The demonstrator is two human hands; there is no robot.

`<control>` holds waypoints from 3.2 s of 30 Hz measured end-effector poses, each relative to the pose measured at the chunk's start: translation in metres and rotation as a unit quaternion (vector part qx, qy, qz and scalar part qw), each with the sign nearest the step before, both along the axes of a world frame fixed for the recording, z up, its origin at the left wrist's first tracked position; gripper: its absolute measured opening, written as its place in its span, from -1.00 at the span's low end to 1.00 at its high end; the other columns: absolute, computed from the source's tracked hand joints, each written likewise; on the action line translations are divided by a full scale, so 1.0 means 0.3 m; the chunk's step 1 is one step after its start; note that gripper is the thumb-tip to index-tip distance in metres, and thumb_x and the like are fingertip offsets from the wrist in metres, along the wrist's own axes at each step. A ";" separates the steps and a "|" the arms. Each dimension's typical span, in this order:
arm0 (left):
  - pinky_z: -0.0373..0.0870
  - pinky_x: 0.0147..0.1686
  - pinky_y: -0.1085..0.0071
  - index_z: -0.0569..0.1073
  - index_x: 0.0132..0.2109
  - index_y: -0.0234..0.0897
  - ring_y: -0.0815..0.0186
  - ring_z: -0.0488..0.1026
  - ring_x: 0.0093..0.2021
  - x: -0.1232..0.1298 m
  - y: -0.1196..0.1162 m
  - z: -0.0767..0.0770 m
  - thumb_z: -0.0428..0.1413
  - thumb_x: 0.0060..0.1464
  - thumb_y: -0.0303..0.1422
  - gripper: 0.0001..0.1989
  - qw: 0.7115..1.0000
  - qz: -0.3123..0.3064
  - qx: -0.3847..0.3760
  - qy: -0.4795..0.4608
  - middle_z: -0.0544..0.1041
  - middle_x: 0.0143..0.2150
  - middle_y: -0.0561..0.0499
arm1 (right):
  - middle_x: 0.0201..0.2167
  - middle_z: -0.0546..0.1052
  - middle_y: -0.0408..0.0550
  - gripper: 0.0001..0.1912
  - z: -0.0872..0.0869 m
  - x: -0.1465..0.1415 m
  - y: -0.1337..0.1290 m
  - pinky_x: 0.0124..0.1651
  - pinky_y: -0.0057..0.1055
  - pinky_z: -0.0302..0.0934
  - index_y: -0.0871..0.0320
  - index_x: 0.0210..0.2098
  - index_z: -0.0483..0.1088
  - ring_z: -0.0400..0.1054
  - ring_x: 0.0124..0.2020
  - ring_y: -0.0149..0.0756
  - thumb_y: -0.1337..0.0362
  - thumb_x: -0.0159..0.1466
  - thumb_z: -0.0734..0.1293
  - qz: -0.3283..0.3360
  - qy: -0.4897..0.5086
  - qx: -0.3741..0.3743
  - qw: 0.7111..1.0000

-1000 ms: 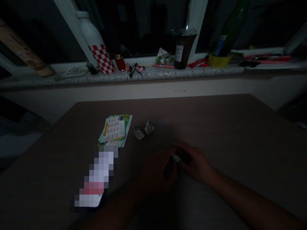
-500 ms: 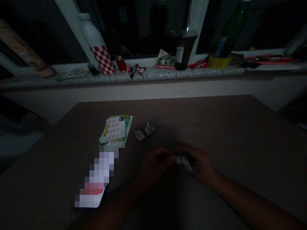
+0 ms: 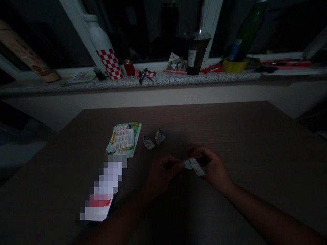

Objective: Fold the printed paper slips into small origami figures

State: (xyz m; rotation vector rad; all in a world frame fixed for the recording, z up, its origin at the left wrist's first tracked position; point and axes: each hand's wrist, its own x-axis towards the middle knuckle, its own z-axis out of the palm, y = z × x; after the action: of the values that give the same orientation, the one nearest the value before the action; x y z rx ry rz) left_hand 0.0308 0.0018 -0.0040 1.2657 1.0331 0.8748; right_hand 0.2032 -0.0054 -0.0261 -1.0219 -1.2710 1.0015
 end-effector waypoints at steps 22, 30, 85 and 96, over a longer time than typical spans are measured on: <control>0.23 -0.45 0.49 0.39 -0.12 -0.28 0.36 0.37 -0.42 -0.067 -0.017 0.024 0.06 0.13 -0.23 -0.76 0.906 -0.216 0.286 0.225 0.47 -0.33 0.02 | -0.21 0.38 -0.03 -0.72 0.030 0.020 -0.003 -0.14 -0.33 0.23 0.11 -0.29 0.41 0.33 -0.15 -0.21 0.35 0.00 0.49 0.022 -0.143 0.091 0.985; 0.24 -0.44 0.48 0.41 -0.14 -0.27 0.36 0.38 -0.43 -0.078 -0.012 0.007 0.05 0.13 -0.29 -0.81 0.913 -0.171 0.311 0.201 0.46 -0.36 0.03 | -0.40 0.51 -0.04 -0.83 0.048 0.043 -0.012 -0.31 -0.39 0.25 0.12 -0.25 0.50 0.39 -0.35 -0.31 0.32 0.29 0.25 0.164 -0.127 0.145 0.967; 0.28 -0.44 0.48 0.45 -0.39 -0.28 0.38 0.39 -0.45 -0.037 -0.008 0.010 0.14 0.01 -0.38 -0.94 0.923 -0.050 0.323 0.203 0.47 -0.45 0.04 | -0.39 0.58 -0.04 -0.88 0.036 0.020 -0.018 -0.30 -0.34 0.38 0.12 -0.30 0.51 0.48 -0.35 -0.26 0.36 0.12 0.43 0.098 -0.143 0.156 0.972; 0.31 -0.38 0.47 0.48 -0.27 -0.30 0.36 0.39 -0.38 -0.045 -0.010 0.021 0.03 0.13 -0.42 -0.88 0.912 -0.105 0.360 0.167 0.46 -0.37 -0.02 | -0.33 0.58 0.01 -0.78 0.037 0.017 -0.031 -0.29 -0.35 0.39 0.12 -0.17 0.51 0.48 -0.32 -0.24 0.35 0.17 0.39 0.111 -0.183 0.175 0.961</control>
State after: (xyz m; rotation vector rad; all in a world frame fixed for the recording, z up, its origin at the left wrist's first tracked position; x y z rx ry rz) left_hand 0.0174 -0.0013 0.0024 2.1700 0.8240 0.9237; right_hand 0.2084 -0.0146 -0.0152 -0.8192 -1.8285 0.7318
